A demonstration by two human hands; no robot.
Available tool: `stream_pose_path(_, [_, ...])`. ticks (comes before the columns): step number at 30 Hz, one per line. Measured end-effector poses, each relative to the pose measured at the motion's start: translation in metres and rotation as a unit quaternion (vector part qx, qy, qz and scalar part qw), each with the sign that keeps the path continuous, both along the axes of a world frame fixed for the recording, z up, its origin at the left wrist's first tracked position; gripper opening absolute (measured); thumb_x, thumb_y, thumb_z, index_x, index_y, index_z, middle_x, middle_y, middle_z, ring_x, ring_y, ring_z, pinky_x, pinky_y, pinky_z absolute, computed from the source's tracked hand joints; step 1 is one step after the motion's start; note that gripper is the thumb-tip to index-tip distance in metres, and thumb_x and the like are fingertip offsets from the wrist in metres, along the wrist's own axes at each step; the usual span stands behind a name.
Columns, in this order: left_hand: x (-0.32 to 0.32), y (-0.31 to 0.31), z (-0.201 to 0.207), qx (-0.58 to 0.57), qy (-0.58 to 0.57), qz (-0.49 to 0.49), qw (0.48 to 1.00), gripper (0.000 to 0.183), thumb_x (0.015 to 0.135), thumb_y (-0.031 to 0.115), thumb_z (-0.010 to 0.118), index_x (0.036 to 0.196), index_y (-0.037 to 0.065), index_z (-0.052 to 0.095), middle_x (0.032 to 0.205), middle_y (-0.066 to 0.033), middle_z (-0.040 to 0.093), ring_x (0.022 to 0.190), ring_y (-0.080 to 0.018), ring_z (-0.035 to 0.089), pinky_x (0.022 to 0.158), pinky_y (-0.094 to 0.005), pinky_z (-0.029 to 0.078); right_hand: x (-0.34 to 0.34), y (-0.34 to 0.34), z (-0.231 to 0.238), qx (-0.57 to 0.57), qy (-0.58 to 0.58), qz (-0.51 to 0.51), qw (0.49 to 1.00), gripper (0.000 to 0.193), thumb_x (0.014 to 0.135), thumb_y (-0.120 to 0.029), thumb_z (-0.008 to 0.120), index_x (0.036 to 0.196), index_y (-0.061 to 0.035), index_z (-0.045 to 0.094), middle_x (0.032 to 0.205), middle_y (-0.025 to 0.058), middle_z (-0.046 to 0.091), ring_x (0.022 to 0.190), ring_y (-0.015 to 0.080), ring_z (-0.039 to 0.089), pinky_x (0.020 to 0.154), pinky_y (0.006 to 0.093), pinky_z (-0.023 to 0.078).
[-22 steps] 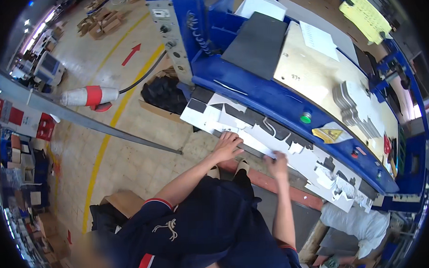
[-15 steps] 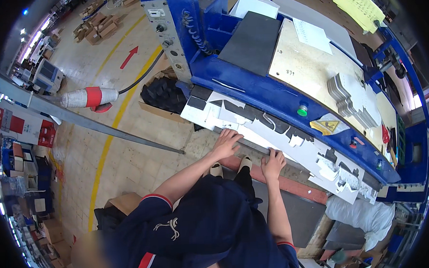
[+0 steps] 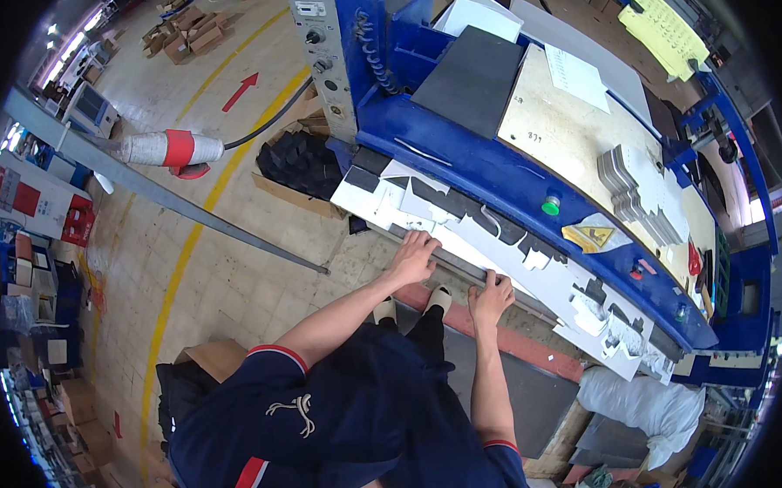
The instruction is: Operator is using a hydraulic clicker press to cut shoe components from a sheet of material using a metal die.
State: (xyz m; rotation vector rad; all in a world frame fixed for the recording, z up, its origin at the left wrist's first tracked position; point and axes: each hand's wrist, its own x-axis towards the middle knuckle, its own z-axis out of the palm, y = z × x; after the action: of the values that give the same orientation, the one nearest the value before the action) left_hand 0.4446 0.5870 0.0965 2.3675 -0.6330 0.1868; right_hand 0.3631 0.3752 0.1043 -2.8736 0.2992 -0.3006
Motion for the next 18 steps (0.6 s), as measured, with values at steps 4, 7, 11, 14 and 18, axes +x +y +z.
stream_pose_path(4, [0.001, -0.002, -0.005, 0.002, 0.001, 0.01, 1.0, 0.039, 0.066, 0.013, 0.07, 0.104, 0.006, 0.059, 0.104, -0.0146, 0.053, 0.109, -0.0328, 0.047, 0.1, -0.0424, 0.035, 0.003, -0.001, 0.0, -0.009, -0.007, 0.004, 1.0, 0.05, 0.072, -0.02, 0.072, 0.117, -0.0099, 0.054, 0.112, 0.0175, 0.048, 0.11, 0.0349, 0.046, 0.095, 0.0487, 0.033])
stream_pose_path(7, [0.0, -0.001, -0.006, 0.003, 0.019, 0.007, 1.0, 0.042, 0.065, 0.013, 0.071, 0.105, 0.006, 0.06, 0.104, -0.0143, 0.052, 0.11, -0.0326, 0.047, 0.1, -0.0421, 0.035, 0.003, -0.004, 0.004, 0.001, 0.02, 0.013, 1.0, 0.048, 0.073, -0.018, 0.07, 0.117, -0.0096, 0.054, 0.113, 0.0182, 0.049, 0.11, 0.0356, 0.047, 0.093, 0.0494, 0.034])
stream_pose_path(11, [-0.011, 0.003, -0.001, -0.006, 0.023, 0.002, 1.0, 0.032, 0.068, 0.017, 0.071, 0.097, 0.006, 0.064, 0.1, -0.0158, 0.059, 0.103, -0.0332, 0.054, 0.093, -0.0432, 0.042, -0.011, -0.013, 0.004, -0.023, 0.089, 0.045, 0.995, 0.051, 0.074, -0.02, 0.069, 0.121, -0.0101, 0.052, 0.113, 0.0187, 0.048, 0.109, 0.038, 0.047, 0.089, 0.0502, 0.039])
stream_pose_path(14, [0.015, 0.017, 0.012, -0.011, 0.295, -0.047, 0.954, 0.026, 0.075, 0.025, 0.07, 0.093, 0.005, 0.068, 0.088, -0.0151, 0.066, 0.088, -0.0315, 0.063, 0.081, -0.043, 0.049, -0.013, -0.025, 0.024, 0.022, 0.186, 0.105, 0.977, 0.046, 0.077, -0.026, 0.07, 0.118, -0.0081, 0.058, 0.112, 0.0208, 0.054, 0.108, 0.0388, 0.052, 0.088, 0.0483, 0.043])
stream_pose_path(18, [0.091, 0.058, 0.04, 0.008, 0.06, 0.271, 0.961, 0.031, 0.076, 0.02, 0.069, 0.105, 0.009, 0.062, 0.104, -0.013, 0.063, 0.098, -0.036, 0.059, 0.084, -0.0433, 0.048, 0.048, -0.055, 0.054, 0.16, 0.385, 0.231, 0.879, 0.045, 0.081, -0.033, 0.069, 0.116, -0.0046, 0.061, 0.113, 0.0252, 0.058, 0.101, 0.0386, 0.058, 0.083, 0.0432, 0.047])
